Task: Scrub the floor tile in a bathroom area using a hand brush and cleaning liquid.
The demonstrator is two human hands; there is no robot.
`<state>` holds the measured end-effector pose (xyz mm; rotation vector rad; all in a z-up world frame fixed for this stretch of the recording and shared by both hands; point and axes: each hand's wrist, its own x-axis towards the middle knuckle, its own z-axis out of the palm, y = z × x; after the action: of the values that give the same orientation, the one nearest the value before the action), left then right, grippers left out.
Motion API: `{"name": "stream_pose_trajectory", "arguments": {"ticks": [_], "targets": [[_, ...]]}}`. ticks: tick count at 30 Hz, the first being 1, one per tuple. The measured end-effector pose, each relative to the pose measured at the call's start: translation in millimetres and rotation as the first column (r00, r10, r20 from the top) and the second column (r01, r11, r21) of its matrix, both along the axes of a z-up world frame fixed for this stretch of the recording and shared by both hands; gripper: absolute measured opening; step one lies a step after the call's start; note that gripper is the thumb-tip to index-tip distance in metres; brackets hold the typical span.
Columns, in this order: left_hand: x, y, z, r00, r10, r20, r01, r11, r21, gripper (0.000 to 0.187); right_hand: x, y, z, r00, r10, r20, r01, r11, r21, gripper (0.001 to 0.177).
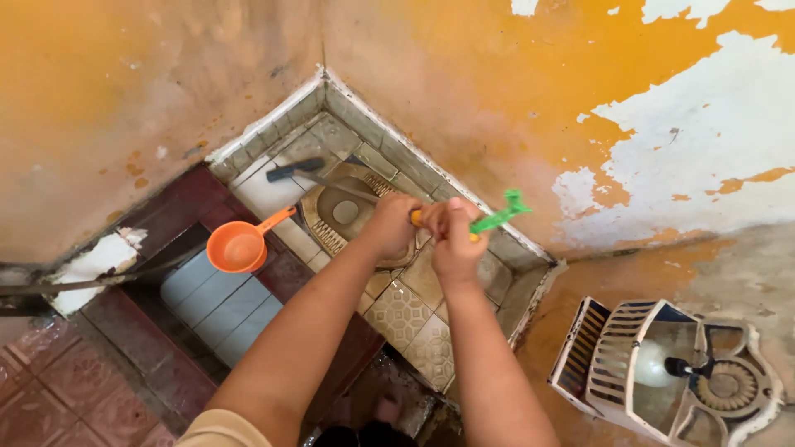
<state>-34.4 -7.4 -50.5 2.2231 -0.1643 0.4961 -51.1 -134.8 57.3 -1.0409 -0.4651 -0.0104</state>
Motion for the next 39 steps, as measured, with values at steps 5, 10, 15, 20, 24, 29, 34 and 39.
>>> {"name": "stream_pose_trajectory", "arguments": {"ticks": [5,10,15,20,24,29,34,39], "targets": [[3.2,30.7,0.8,0.986,0.071,-0.151,-0.053,0.991,0.121,0.014,3.0,25.2,-21.6,0.996,0.092,0.003,-0.091,0.989,-0.120,0.037],[-11.1,20.5,29.9,0.988,-0.051,-0.149,0.048,0.999,-0.026,0.014,-9.7,5.0,26.5,0.998,0.069,0.014,-0.064,0.975,-0.215,0.039],[-17.9,15.2,32.9,0.980,-0.118,-0.161,0.106,0.991,-0.082,0.015,-14.1,0.5,11.2,0.997,-0.075,0.027,0.079,0.972,-0.220,0.038],[-4.3,35.5,-28.8,0.989,-0.080,-0.121,0.082,0.996,0.018,0.016,-13.7,18.8,-58.3,0.999,0.004,0.040,0.006,0.967,-0.255,0.036],[-19.2,17.2,39.5,0.937,-0.091,-0.336,0.150,0.976,0.154,0.012,-20.7,-2.8,-28.8,0.992,-0.123,-0.039,0.100,0.924,-0.369,0.031],[-20.2,-0.8,48.9,0.970,-0.171,-0.175,0.149,0.980,-0.128,0.013,-13.5,-19.2,7.3,0.999,0.040,0.008,-0.039,0.993,-0.107,0.038],[0.4,24.3,-11.8,0.995,-0.030,-0.091,0.024,0.998,-0.061,0.021,-5.1,7.3,-63.1,0.980,-0.198,0.002,0.186,0.915,-0.358,0.017],[5.8,25.4,-31.1,0.998,-0.045,-0.037,0.046,0.999,0.005,0.016,-10.1,1.9,-56.5,0.999,-0.028,0.034,0.040,0.890,-0.454,0.033]]}}
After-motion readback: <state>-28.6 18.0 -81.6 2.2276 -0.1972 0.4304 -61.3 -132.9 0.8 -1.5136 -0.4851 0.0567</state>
